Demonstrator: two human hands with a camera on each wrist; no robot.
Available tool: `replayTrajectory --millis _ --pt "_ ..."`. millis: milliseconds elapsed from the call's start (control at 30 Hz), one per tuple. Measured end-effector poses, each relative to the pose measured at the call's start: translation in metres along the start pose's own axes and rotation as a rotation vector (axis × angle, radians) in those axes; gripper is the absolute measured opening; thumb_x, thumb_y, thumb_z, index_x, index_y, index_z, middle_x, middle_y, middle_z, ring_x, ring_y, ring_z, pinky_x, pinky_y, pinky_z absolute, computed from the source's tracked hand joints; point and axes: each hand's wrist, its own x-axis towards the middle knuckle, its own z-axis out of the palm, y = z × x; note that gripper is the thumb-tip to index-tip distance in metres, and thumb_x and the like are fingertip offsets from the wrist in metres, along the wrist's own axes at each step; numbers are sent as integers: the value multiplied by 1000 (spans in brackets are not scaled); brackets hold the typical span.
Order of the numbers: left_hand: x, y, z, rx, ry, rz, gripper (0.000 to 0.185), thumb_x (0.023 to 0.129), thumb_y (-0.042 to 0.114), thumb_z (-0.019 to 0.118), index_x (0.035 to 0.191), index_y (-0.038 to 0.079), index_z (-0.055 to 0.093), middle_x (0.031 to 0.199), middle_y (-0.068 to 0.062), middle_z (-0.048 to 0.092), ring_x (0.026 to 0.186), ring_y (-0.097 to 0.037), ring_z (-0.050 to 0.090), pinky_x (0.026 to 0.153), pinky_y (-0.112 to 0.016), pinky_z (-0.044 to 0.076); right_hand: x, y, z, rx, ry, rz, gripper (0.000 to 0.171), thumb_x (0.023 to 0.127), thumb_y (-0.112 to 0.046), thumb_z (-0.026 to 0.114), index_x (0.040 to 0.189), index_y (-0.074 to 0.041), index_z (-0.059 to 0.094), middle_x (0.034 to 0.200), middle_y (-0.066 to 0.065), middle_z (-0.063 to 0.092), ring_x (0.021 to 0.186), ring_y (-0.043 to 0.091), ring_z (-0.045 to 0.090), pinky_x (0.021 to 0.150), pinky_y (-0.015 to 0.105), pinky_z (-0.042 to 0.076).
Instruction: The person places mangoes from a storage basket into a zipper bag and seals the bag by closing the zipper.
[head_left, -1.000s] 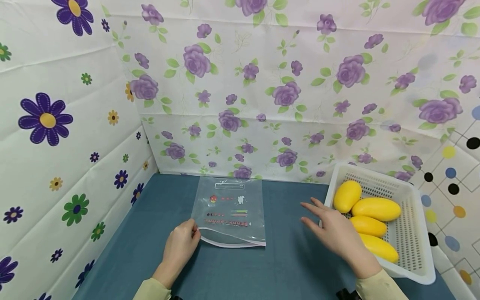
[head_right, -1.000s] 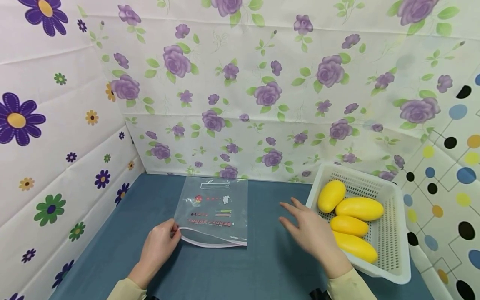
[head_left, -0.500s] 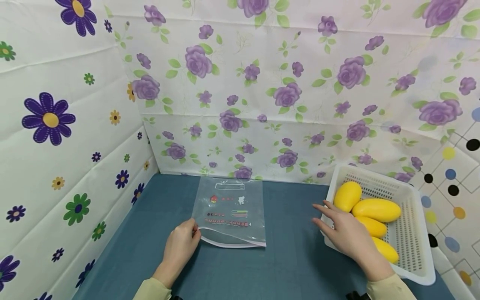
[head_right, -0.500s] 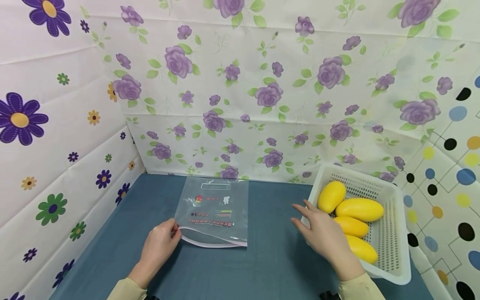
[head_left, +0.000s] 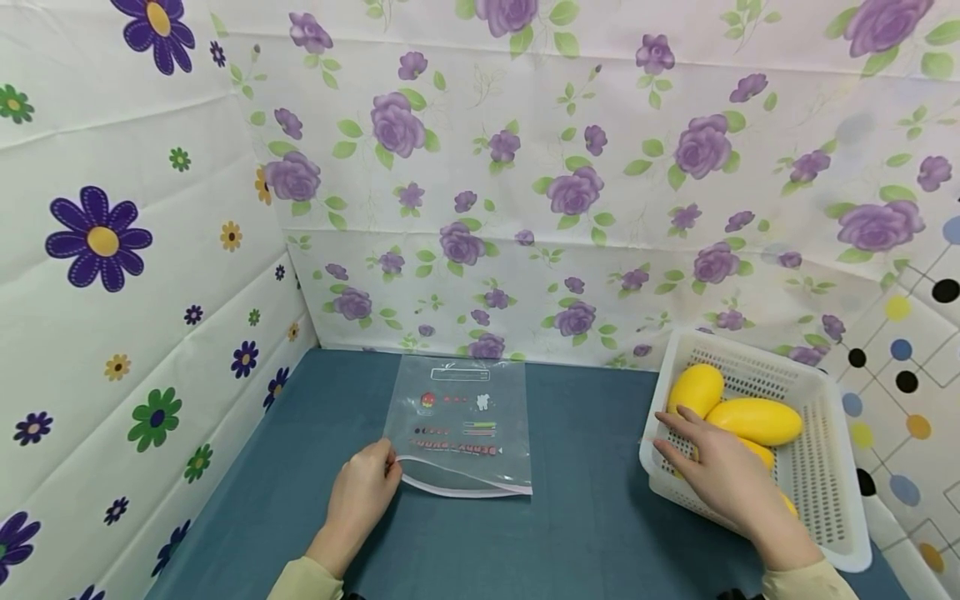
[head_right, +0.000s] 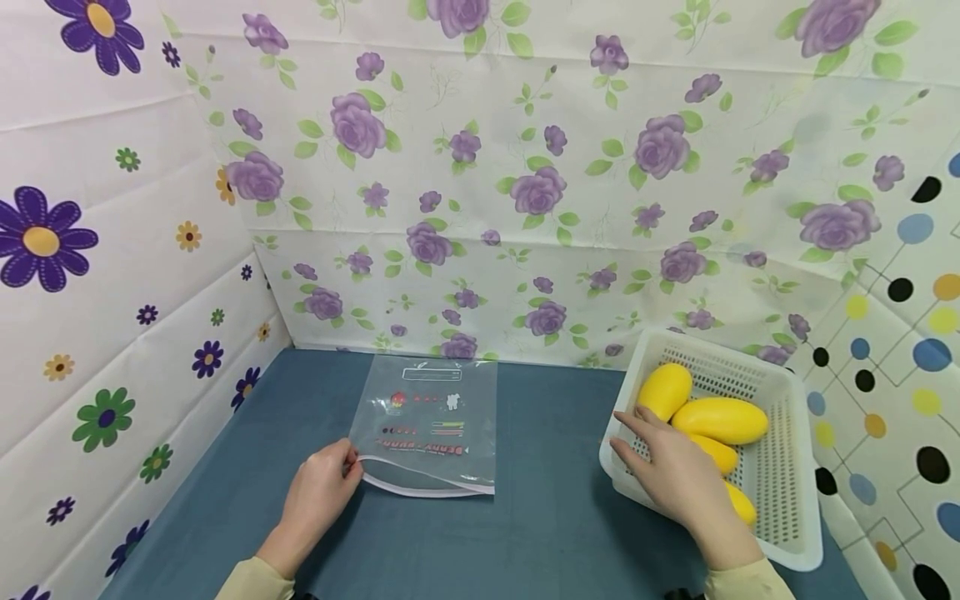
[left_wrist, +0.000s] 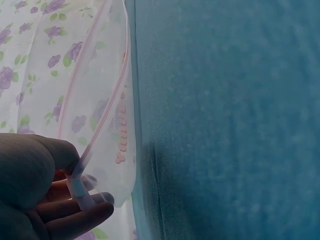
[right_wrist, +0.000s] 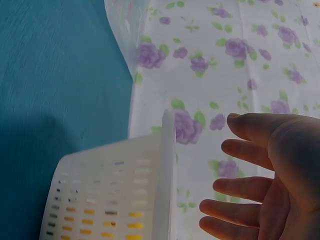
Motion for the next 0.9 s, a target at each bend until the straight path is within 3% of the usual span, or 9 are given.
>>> replayTrajectory --millis 233,500,733,900 --pt "0 -2 0 8 6 -1 38 86 -5 82 74 15 52 65 5 46 53 -8 43 48 -29 38 -3 12 -2 -9 -5 29 70 103 -65 59 150 -13 64 155 33 50 131 55 57 98 72 46" --pt "0 -3 0 11 -6 -7 37 86 -4 82 74 14 52 65 4 48 52 -9 43 48 -30 38 -6 34 -5 5 -49 67 72 104 -63 60 148 -7 63 147 35 56 126 55 60 97 72 47" --pt "-2 -5 2 3 4 12 39 87 -3 83 74 15 51 65 5 46 51 -8 41 48 -29 37 -8 63 -8 -11 -98 127 81 103 -67 57 147 0 61 138 31 64 109 43 68 90 69 50" --pt "-5 -6 2 1 28 36 40 86 -4 84 74 15 51 65 5 46 51 -7 40 48 -28 36 -10 82 -9 -33 -149 182 87 104 -70 52 147 5 58 136 37 62 111 52 65 90 72 48"
